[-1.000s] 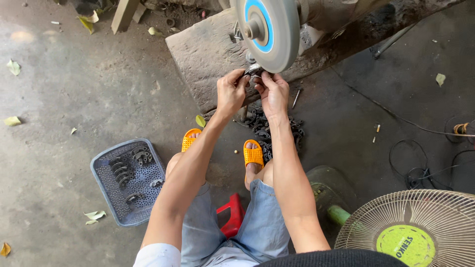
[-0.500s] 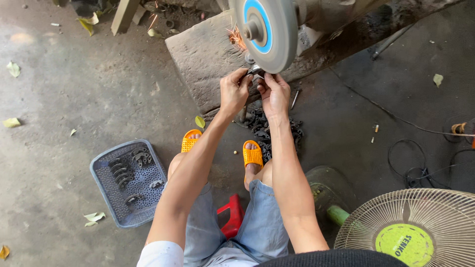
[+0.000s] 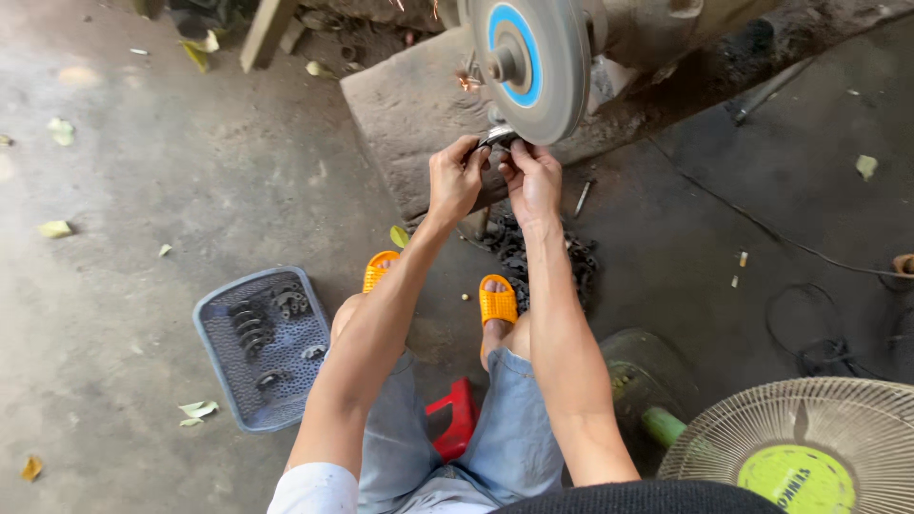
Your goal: The person grinds small metal parts against a rotating grinding wheel, creating sparks. They handle the parts one at a time, rotating them to grind different edges, and place the finished pieces into a plastic basket.
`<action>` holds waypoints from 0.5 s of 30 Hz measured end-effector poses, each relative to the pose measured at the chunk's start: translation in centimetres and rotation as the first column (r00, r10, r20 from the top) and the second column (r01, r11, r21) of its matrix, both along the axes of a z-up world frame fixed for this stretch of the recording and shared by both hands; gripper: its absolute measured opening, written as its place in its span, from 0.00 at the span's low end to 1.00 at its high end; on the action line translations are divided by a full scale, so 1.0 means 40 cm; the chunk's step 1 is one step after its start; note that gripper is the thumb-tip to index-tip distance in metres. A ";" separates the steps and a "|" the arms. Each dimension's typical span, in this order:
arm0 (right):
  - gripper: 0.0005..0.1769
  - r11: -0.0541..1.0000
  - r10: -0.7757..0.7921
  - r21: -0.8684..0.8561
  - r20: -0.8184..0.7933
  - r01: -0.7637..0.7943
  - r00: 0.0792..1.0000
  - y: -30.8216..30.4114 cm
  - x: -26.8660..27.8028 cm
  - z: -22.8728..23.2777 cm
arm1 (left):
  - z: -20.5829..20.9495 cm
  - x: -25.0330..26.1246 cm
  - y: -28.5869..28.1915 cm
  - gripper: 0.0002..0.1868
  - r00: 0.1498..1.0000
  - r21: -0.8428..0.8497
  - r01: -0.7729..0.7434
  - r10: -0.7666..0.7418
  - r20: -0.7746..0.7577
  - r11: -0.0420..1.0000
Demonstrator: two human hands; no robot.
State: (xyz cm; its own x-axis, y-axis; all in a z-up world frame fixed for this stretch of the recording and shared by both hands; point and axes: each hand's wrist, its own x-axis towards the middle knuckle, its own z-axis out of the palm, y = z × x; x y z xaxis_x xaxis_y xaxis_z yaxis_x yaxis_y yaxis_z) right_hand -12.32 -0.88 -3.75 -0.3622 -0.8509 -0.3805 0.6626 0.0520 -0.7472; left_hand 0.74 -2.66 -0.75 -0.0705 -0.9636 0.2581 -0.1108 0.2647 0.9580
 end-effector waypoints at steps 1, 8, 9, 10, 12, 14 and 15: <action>0.07 1.000 0.008 -0.009 0.011 -0.008 1.000 0.003 0.009 0.008 | 0.000 0.015 0.002 0.05 1.000 -0.009 -0.008 0.008 0.011 1.000; 0.06 1.000 -0.023 -0.002 0.013 0.023 1.000 0.026 0.027 0.037 | -0.025 0.034 0.020 0.08 0.996 -0.021 -0.039 0.041 0.078 0.999; 0.07 0.987 -0.161 0.009 0.103 0.161 0.982 0.019 0.033 0.053 | -0.033 0.031 0.006 0.10 0.998 0.020 -0.001 0.000 0.057 1.000; 0.07 0.994 -0.098 -0.024 0.131 0.102 0.987 0.011 0.012 0.018 | -0.017 0.026 0.014 0.10 0.995 -0.017 -0.060 0.062 0.079 0.998; 0.06 0.995 -0.104 -0.007 0.005 0.104 0.995 0.000 -0.052 -0.062 | -0.016 -0.015 0.022 0.09 1.000 0.059 0.011 -0.012 0.007 0.998; 0.05 1.000 -0.022 -0.004 -0.055 0.022 0.998 0.013 -0.017 0.013 | 0.007 0.007 0.016 0.07 0.996 -0.006 0.019 -0.019 0.084 1.000; 0.08 0.999 0.026 0.027 -0.134 -0.022 0.991 0.039 -0.018 0.046 | 0.011 0.001 0.027 0.06 0.988 -0.040 0.066 -0.060 0.145 0.997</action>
State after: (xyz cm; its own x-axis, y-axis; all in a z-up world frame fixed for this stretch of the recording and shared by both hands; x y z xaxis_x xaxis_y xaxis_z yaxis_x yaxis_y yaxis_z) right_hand -13.03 0.68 -1.93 -0.3911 -0.8506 -0.3516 0.5551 0.0867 -0.8273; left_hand 0.79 -1.58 -0.33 -0.1703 -0.9437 0.2836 -0.2284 0.3178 0.9202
